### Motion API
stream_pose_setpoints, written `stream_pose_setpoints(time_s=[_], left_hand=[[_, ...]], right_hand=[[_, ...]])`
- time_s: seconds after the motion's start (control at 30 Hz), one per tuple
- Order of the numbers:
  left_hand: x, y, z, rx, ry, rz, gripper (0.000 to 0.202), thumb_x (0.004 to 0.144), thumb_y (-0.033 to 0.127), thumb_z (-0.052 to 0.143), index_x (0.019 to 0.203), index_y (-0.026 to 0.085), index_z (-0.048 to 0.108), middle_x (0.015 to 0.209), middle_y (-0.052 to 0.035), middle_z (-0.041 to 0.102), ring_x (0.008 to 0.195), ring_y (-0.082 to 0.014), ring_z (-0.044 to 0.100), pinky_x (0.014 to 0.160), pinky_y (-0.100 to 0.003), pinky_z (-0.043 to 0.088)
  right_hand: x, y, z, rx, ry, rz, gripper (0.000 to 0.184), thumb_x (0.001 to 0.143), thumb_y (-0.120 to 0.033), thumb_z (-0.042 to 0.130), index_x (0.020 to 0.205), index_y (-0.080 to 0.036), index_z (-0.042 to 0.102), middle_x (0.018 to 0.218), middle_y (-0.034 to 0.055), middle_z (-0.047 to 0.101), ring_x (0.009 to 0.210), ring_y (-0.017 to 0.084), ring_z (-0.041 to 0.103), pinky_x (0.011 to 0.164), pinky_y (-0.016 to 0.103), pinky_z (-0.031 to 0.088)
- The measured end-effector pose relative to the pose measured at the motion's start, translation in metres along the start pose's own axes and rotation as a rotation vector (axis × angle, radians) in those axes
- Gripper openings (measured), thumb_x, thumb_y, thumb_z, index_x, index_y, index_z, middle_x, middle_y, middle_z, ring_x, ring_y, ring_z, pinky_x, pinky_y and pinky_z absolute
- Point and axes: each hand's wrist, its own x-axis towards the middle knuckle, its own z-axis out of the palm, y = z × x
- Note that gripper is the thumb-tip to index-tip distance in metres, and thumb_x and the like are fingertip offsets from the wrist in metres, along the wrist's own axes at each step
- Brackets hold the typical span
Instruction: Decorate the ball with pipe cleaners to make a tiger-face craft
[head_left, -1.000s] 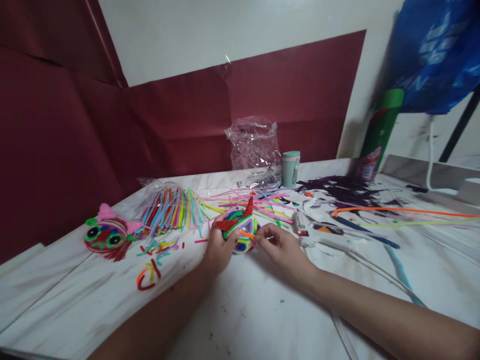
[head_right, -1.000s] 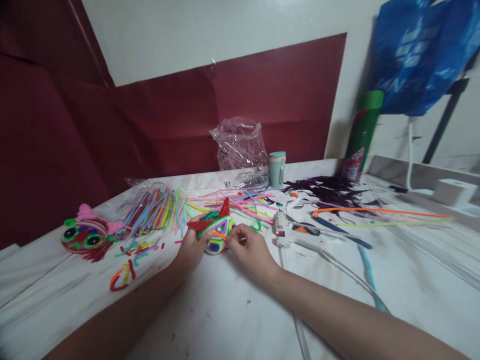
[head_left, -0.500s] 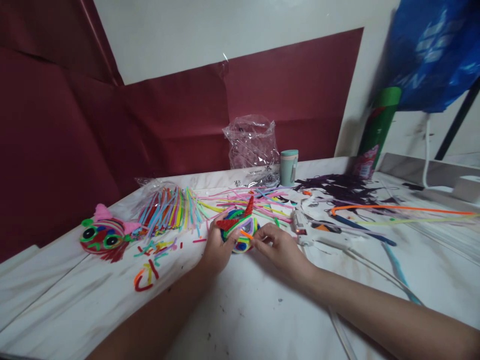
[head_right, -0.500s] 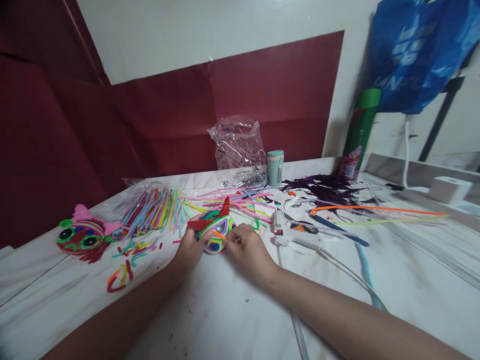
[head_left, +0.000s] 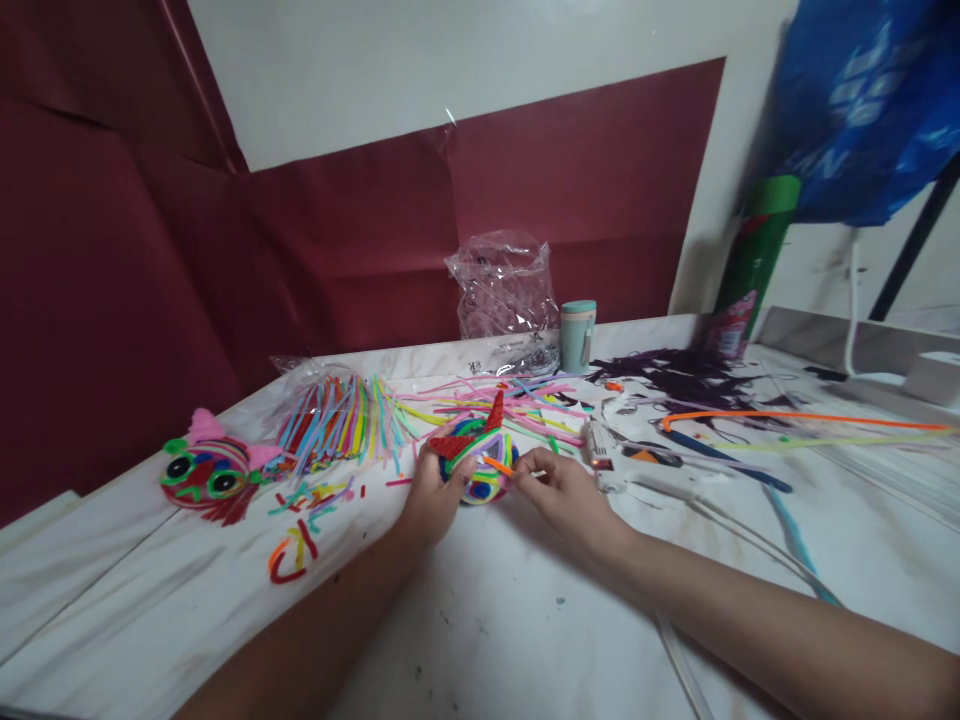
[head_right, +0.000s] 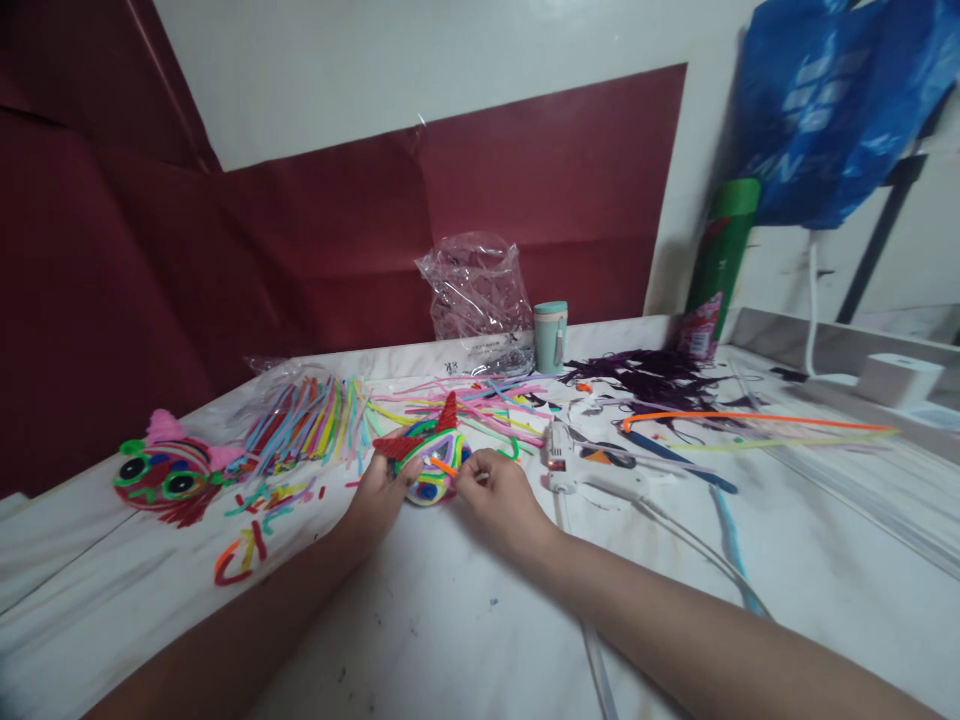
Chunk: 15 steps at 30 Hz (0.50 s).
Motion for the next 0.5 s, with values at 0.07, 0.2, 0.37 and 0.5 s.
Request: stream_pose_setpoints(time_s=[0.07,0.2,0.37,0.5], left_hand=[[-0.0003,0.002,-0.0003,0.009,-0.001,-0.004,0.049,0.079,0.034,0.064,0.125,0.02,0.053,0.125,-0.0101,0.059,0.131,-0.026,0.043,0.111,-0.042,0.031],[-0.0008,0.0039,-0.0008,0.01,0.004,-0.035,0.049,0.08,0.034,0.063,0.125,0.02,0.053,0.123,-0.0098,0.06,0.131,-0.0258,0.043,0.111,-0.042,0.03],[-0.0015,-0.0003,-0.0004,0.027,-0.016,-0.022,0.05,0.083,0.037,0.059,0.129,0.02,0.048,0.132,-0.011,0.054,0.133,-0.0252,0.04,0.111,-0.041,0.031],[-0.003,-0.0043,-0.0013,0.041,-0.021,-0.017,0.054,0.084,0.04,0.059,0.131,0.02,0.045,0.14,-0.0122,0.046,0.135,-0.0254,0.037,0.111,-0.04,0.031]], right_hand=[[-0.0006,-0.0017,0.0003,0.03,-0.009,0.023,0.014,0.068,-0.03,0.053,0.057,-0.021,0.053,0.056,-0.0018,0.056,0.055,0.014,0.051,0.052,0.024,0.041],[-0.0022,-0.0055,0.0009,0.12,0.006,0.045,0.015,0.065,-0.034,0.054,0.057,-0.021,0.053,0.057,-0.0012,0.057,0.058,0.015,0.053,0.053,0.025,0.043],[-0.0032,-0.0084,0.0003,0.141,0.005,0.085,0.015,0.064,-0.035,0.055,0.058,-0.021,0.054,0.059,-0.0008,0.058,0.06,0.016,0.055,0.056,0.027,0.044],[-0.0024,-0.0099,0.0023,0.124,-0.01,0.13,0.017,0.063,-0.038,0.055,0.058,-0.021,0.054,0.06,-0.0005,0.057,0.06,0.016,0.055,0.056,0.027,0.044]])
